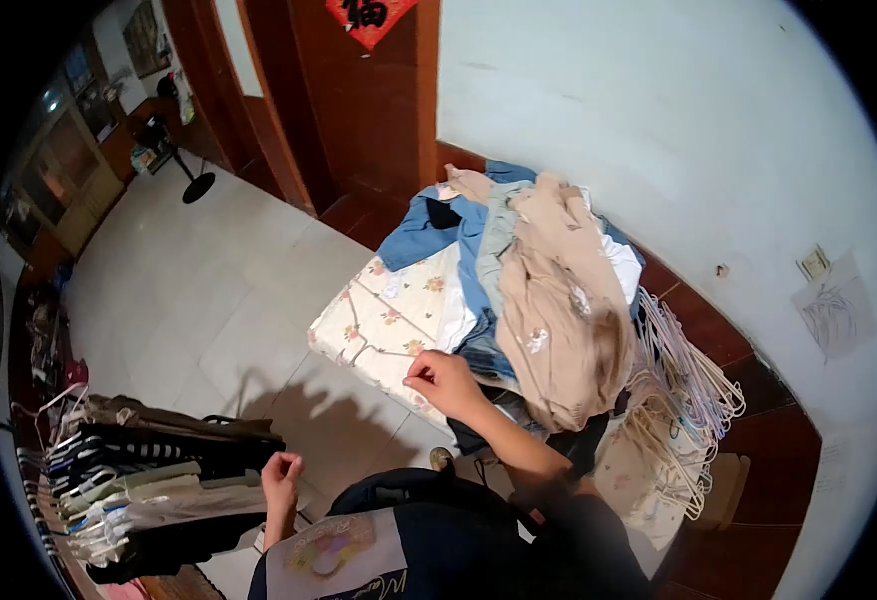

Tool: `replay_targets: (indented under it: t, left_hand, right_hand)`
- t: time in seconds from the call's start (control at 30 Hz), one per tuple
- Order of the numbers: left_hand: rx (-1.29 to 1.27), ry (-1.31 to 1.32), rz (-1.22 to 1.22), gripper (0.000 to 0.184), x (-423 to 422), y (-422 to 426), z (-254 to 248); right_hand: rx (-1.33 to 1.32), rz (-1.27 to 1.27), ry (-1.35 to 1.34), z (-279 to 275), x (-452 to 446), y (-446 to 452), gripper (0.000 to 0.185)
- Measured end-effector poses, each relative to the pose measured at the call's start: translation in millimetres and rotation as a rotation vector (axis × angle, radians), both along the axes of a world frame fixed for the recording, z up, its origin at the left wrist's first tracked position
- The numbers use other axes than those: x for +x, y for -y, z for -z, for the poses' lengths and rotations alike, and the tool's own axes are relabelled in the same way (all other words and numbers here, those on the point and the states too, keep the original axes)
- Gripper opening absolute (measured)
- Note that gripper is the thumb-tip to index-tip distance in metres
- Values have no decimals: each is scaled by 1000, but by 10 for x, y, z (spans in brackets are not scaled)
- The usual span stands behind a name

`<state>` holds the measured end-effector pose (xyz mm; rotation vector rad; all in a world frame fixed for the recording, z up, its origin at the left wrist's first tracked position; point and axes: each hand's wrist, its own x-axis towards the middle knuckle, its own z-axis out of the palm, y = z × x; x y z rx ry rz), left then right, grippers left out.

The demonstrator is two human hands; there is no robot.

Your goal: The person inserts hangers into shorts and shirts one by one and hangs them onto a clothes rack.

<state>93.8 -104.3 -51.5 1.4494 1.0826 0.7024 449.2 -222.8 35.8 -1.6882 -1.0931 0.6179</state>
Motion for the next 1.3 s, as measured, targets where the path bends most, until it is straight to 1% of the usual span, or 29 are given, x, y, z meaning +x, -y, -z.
replay_targets:
  t: [0.03, 0.1, 0.13, 0.17, 0.2, 0.27, 0.3, 0.33, 0.37, 0.4, 0.43, 0.47, 0.53, 0.57, 0.63, 0.67, 0.7, 0.73, 0.8, 0.87, 0.93, 1.0, 1.03, 1.07, 1.13, 1.17, 1.2, 1.27, 1.3]
  left_hand:
    - [3, 0, 17, 7, 232, -30, -41]
    - [-24, 10, 207, 5, 653, -70, -107]
    - [-23, 8, 228, 5, 851, -71, -145]
    - [-17, 11, 300, 4, 1040, -51, -205]
    - [-12, 14, 368, 4, 1208, -37, -243]
    - [8, -8, 430, 4, 1496, 3, -341]
    - [33, -38, 501, 5, 1632, 47, -456]
    - [59, -69, 569, 6, 1686, 68, -524]
    - [63, -49, 623, 9, 1751, 45, -468]
    - [66, -52, 624, 9, 1761, 28, -440]
    - [96, -63, 701, 10, 1845, 34, -536]
    - [127, -74, 783, 11, 1920, 22, -607]
    - [126, -101, 839, 12, 1996, -36, -703]
    - [122, -119, 884, 12, 2033, -62, -775]
    - [173, -123, 952, 12, 2108, -143, -870]
    - [183, -110, 972, 12, 2146, -178, -884]
    - [198, -56, 964, 11, 2172, -191, -871]
    - [206, -3, 963, 11, 2192, -186, -843]
    - [173, 12, 997, 12, 2226, -139, -747]
    - [280, 49, 1097, 15, 2308, -100, -688]
    - [290, 68, 1130, 16, 2327, -9, -712]
    - [295, 64, 1202, 17, 2388, 21, -759]
    - [274, 109, 1194, 19, 2387, 20, -717]
    - [266, 124, 1231, 19, 2426, 39, -714]
    - [292, 108, 1263, 22, 2421, 67, -704]
    - [273, 107, 1281, 24, 2449, 119, -695]
    - [266, 121, 1298, 24, 2467, 147, -667]
    - [274, 137, 1278, 25, 2521, 230, -618]
    - [246, 148, 1287, 25, 2541, 263, -601]
  right_hand:
    - [6, 60, -11, 17, 166, 98, 13]
    - [54, 178, -32, 37, 480, 330, 13]
    - [95, 233, -44, 37, 620, 456, 14]
    - [64, 294, 24, 13, 738, 593, 21]
    - [62, 312, 23, 26, 819, 709, 21]
    - [12, 403, 293, 77, 892, 903, 32]
    - [-110, 404, 199, 106, 881, 977, 44]
    - [-110, 401, 192, 120, 832, 1035, 44]
    - [-208, 418, 387, 39, 755, 1069, 47]
    - [-307, 436, 584, -16, 697, 1088, 50]
    - [-300, 463, 528, -20, 656, 1086, 48]
    - [-301, 473, 525, -3, 639, 1090, 48]
    - [-401, 585, 697, 64, 604, 1135, 44]
    - [-352, 571, 708, 84, 604, 1185, 38]
    - [-331, 589, 676, 185, 669, 1268, 36]
    - [-322, 591, 639, 137, 663, 1295, 34]
    - [-281, 615, 478, 44, 655, 1308, 26]
    - [-216, 691, 405, 117, 658, 1313, 22]
    - [-199, 739, 323, -19, 606, 1241, 21]
    - [-235, 756, 346, -129, 409, 1130, 22]
    - [-254, 718, 362, -99, 326, 1041, 23]
    - [-185, 723, 499, -50, 197, 1046, 26]
    - [-243, 721, 479, -22, 183, 1061, 30]
    - [-261, 758, 483, -5, 140, 1127, 30]
    - [-259, 709, 444, 121, 68, 1174, 34]
    - [-246, 682, 463, 140, -60, 1230, 32]
    - [-343, 631, 442, 181, -87, 1242, 34]
    - [-257, 603, 414, 196, -209, 1322, 39]
    - [-275, 603, 419, 158, -210, 1377, 39]
